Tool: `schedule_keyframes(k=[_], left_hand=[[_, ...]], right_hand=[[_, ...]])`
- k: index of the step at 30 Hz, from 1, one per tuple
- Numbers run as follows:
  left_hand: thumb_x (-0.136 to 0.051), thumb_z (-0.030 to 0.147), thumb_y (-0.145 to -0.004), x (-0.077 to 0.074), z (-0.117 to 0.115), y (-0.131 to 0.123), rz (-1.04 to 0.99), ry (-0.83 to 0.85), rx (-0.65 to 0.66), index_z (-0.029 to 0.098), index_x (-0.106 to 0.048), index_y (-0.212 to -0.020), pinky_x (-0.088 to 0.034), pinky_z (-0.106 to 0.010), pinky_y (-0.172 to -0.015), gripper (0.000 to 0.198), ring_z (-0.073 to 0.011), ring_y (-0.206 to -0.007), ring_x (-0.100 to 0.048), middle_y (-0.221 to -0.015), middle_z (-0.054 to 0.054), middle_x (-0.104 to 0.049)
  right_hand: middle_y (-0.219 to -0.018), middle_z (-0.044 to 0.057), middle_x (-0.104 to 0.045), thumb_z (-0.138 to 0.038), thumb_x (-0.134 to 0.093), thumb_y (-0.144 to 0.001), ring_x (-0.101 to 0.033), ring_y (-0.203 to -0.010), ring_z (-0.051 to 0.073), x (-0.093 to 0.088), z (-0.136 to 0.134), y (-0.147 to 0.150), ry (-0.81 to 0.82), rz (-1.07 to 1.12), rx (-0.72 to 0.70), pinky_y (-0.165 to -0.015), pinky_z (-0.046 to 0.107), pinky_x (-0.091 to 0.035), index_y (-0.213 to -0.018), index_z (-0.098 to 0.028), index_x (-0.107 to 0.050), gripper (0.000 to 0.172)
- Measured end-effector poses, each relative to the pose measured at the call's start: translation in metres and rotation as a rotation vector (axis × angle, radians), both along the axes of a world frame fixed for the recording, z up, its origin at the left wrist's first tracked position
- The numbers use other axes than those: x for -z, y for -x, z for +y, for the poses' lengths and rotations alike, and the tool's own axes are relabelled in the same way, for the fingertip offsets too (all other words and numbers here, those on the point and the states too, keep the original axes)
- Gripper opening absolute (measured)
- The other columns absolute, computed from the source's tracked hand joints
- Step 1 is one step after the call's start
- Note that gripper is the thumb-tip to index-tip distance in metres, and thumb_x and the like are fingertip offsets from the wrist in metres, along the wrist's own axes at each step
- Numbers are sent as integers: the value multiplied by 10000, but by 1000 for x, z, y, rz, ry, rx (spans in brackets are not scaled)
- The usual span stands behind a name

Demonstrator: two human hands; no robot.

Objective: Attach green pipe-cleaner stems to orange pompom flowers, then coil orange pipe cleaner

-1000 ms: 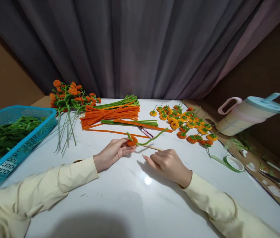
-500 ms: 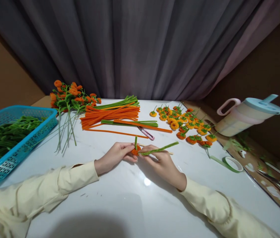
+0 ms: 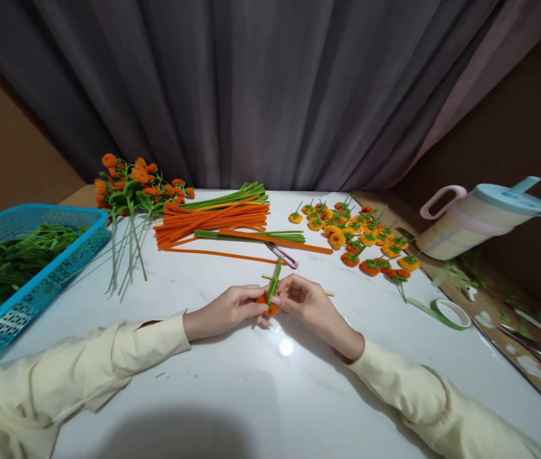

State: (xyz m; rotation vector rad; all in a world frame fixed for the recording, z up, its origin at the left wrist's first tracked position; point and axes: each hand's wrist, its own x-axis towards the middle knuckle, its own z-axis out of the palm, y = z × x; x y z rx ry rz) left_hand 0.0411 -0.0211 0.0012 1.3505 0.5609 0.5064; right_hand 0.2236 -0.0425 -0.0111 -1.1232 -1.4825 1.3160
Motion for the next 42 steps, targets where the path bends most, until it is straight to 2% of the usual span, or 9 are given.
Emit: schedule_keyframes(k=[3, 6, 10, 14, 18, 23, 28, 35, 42], left_hand=[[-540, 262, -835, -2, 0, 0, 8, 12, 22, 141, -626, -1054, -485, -308, -798, 265, -130, -797, -562, -995, -66, -537], [-621, 235, -771, -2, -1, -2, 44, -8, -5, 148, -586, -1103, -470, -270, -756, 345, -114, -771, -525, -957, -42, -530], [-659, 249, -734, 2, -3, -5, 72, -55, -74, 127, -596, -1029, -449, -225, -690, 325, -111, -751, -477, -870, -17, -504], [-562, 300, -812, 3, -3, -4, 123, -157, -83, 119, -572, -1108, -418, -205, -599, 347, -91, -641, -435, -756, 7, -475], [-503, 312, -848, 4, 0, 1, 190, -386, -121, 127, -469, -1274, -412, -210, -632, 466, -106, -698, -465, -865, -24, -546], [-429, 313, -894, 5, 3, 6, 204, -701, -48, 132, -605, -1096, -406, -227, -656, 323, -132, -708, -494, -820, -53, -600], [-431, 325, -894, 4, 2, 6, 239, -660, -30, 132, -618, -1010, -401, -221, -616, 293, -119, -646, -490, -744, -35, -587], [-598, 347, -794, 7, 3, 4, 184, -451, -52, 151, -518, -1118, -435, -228, -681, 387, -128, -753, -517, -923, -35, -578], [-465, 271, -881, 11, -3, 10, 276, -894, -110, 172, -500, -1155, -438, -254, -736, 294, -152, -783, -540, -910, -59, -588]], right_hand=[[-708, 2, -525, -407, -660, -754, -481, -607, 128, 0, 0, -3, -168, -179, 87, -568, 266, -426, -753, -180, -480, 289], [-888, 60, -538, -345, -644, -784, -522, -824, 198, -4, -2, -5, -513, -405, 202, -717, 336, -458, -855, -193, -503, 219], [-1090, 115, -527, -227, -544, -860, -462, -1074, 251, -7, -3, -7, -798, -578, 124, -891, 416, -399, -1073, -202, -472, 226], [-981, 89, -587, -194, -447, -909, -520, -993, 229, -5, -3, -10, -791, -608, -11, -858, 400, -407, -1053, -206, -475, 148], [-931, 76, -606, -208, -454, -911, -563, -881, 206, -4, -3, -13, -669, -559, -29, -796, 371, -440, -1002, -205, -497, 101], [-1003, 82, -610, -240, -467, -910, -589, -919, 199, -9, -5, -14, -579, -440, -83, -801, 355, -477, -1257, -225, -365, 363], [-925, 76, -602, -236, -432, -924, -592, -847, 178, -13, -7, -13, -611, -429, -142, -732, 302, -493, -1011, -206, -525, 131], [-953, 61, -604, -224, -489, -895, -587, -867, 174, -16, -8, -11, -477, -414, -103, -768, 304, -482, -1125, -219, -480, 230], [-980, 86, -511, -174, -497, -871, -492, -946, 218, -21, -10, -10, -721, -591, -38, -792, 362, -433, -889, -198, -541, 53]])
